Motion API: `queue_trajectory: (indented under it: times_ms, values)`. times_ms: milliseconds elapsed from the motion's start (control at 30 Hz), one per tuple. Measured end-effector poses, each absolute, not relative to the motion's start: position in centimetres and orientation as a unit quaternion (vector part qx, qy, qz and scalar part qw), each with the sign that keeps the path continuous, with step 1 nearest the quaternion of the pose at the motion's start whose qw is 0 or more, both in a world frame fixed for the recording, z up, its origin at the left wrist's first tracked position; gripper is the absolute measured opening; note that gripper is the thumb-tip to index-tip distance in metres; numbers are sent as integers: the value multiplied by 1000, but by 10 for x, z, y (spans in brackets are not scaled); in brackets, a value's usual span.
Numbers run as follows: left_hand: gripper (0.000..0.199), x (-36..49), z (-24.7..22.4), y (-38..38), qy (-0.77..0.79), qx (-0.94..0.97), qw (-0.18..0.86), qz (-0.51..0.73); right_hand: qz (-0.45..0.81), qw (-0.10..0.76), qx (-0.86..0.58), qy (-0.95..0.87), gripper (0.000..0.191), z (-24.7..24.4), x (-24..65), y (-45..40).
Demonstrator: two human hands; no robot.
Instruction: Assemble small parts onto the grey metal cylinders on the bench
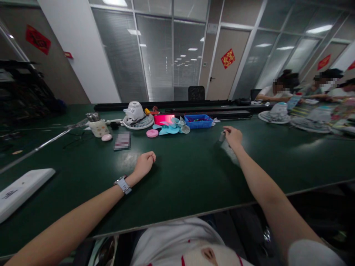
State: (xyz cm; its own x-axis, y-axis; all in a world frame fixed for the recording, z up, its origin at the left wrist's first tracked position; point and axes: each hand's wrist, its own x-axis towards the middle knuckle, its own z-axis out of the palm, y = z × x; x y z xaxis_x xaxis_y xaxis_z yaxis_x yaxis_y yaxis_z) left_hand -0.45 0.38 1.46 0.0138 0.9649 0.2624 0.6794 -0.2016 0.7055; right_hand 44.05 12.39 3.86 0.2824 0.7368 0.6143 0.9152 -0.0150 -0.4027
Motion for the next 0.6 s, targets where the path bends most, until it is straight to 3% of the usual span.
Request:
queue_trajectory:
  times_ms: [467, 600]
  values:
    - [22, -5, 12, 4, 597, 680, 225, 362, -103, 370, -711, -590, 29, 36, 439, 127]
    - [22, -4, 12, 3, 590, 682, 234, 364, -45, 415, -701, -578, 43, 24, 444, 134]
